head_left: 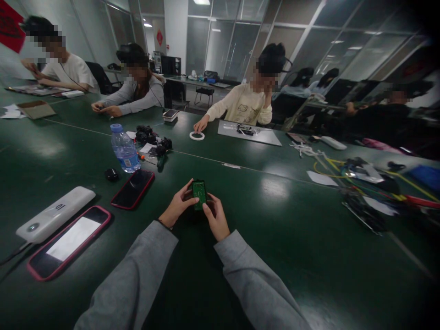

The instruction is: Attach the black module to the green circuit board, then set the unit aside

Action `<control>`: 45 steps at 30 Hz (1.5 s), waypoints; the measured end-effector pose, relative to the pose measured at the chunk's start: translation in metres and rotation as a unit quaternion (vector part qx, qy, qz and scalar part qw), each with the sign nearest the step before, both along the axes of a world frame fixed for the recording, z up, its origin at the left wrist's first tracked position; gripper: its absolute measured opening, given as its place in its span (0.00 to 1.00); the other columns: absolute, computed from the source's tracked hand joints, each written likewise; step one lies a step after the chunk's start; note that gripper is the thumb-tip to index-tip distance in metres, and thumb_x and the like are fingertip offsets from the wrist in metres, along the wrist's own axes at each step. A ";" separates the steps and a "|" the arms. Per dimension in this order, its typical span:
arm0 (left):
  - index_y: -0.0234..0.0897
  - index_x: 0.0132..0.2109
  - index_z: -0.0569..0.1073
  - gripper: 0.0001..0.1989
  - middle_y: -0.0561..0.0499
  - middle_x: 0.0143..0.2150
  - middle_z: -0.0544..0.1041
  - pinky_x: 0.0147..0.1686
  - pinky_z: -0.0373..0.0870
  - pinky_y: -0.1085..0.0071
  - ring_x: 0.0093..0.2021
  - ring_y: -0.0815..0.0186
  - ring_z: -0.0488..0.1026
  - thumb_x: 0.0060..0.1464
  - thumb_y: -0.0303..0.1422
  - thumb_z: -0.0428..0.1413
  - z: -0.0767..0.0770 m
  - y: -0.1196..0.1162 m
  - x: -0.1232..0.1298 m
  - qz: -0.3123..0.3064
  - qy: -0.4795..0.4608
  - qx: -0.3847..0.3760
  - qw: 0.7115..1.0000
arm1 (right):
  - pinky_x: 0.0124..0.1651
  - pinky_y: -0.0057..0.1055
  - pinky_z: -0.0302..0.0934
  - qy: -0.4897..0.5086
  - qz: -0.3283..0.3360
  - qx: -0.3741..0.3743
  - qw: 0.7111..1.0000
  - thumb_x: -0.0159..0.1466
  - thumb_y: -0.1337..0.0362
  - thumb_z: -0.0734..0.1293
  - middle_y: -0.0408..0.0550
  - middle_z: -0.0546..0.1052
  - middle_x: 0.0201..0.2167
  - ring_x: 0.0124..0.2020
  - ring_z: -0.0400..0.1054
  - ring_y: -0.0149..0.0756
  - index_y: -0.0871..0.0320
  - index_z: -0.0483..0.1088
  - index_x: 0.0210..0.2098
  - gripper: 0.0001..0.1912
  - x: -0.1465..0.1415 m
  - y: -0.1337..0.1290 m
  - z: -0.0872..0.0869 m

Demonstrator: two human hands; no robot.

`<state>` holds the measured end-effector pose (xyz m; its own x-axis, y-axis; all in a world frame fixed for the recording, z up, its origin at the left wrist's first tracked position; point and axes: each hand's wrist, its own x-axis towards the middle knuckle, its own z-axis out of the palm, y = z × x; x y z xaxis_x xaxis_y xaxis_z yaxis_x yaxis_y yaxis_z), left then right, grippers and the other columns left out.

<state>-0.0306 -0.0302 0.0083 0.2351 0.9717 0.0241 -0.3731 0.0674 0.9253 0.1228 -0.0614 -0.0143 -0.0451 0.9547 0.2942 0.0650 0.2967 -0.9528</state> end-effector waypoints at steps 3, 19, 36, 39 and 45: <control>0.42 0.64 0.53 0.41 0.43 0.57 0.67 0.55 0.61 0.55 0.55 0.55 0.66 0.44 0.29 0.61 0.001 -0.001 0.000 -0.006 0.004 0.006 1.000 | 0.42 0.36 0.68 0.000 -0.003 -0.014 1.000 0.62 0.54 0.63 0.51 0.71 0.40 0.41 0.69 0.39 0.58 0.57 0.54 0.24 0.001 0.002 -0.003; 0.43 0.64 0.52 0.43 0.43 0.57 0.67 0.54 0.61 0.54 0.53 0.56 0.67 0.42 0.29 0.62 -0.001 0.001 0.001 -0.014 0.024 0.028 0.999 | 0.45 0.37 0.67 -0.026 -0.005 0.033 0.999 0.62 0.57 0.63 0.52 0.70 0.43 0.43 0.68 0.39 0.58 0.58 0.55 0.24 0.000 -0.002 0.005; 0.43 0.62 0.56 0.40 0.42 0.54 0.69 0.53 0.62 0.54 0.52 0.56 0.68 0.43 0.28 0.62 0.005 -0.002 0.001 -0.026 -0.008 0.022 0.999 | 0.49 0.38 0.65 -0.005 0.022 0.005 1.000 0.62 0.55 0.63 0.51 0.69 0.45 0.46 0.66 0.38 0.57 0.57 0.56 0.25 0.001 -0.001 0.001; 0.43 0.62 0.56 0.40 0.42 0.54 0.69 0.53 0.62 0.54 0.51 0.56 0.69 0.42 0.29 0.62 0.005 -0.002 0.001 -0.028 -0.015 0.019 0.999 | 0.48 0.38 0.65 -0.006 0.016 0.014 1.000 0.63 0.54 0.63 0.51 0.69 0.45 0.46 0.66 0.38 0.57 0.57 0.55 0.25 0.001 0.000 0.000; 0.44 0.62 0.56 0.39 0.43 0.53 0.70 0.50 0.65 0.58 0.50 0.57 0.70 0.44 0.31 0.62 0.003 -0.001 0.001 -0.032 -0.028 0.004 0.999 | 0.50 0.37 0.63 -0.003 0.009 0.010 1.000 0.62 0.53 0.63 0.52 0.68 0.47 0.48 0.65 0.39 0.58 0.58 0.55 0.25 0.002 -0.001 0.000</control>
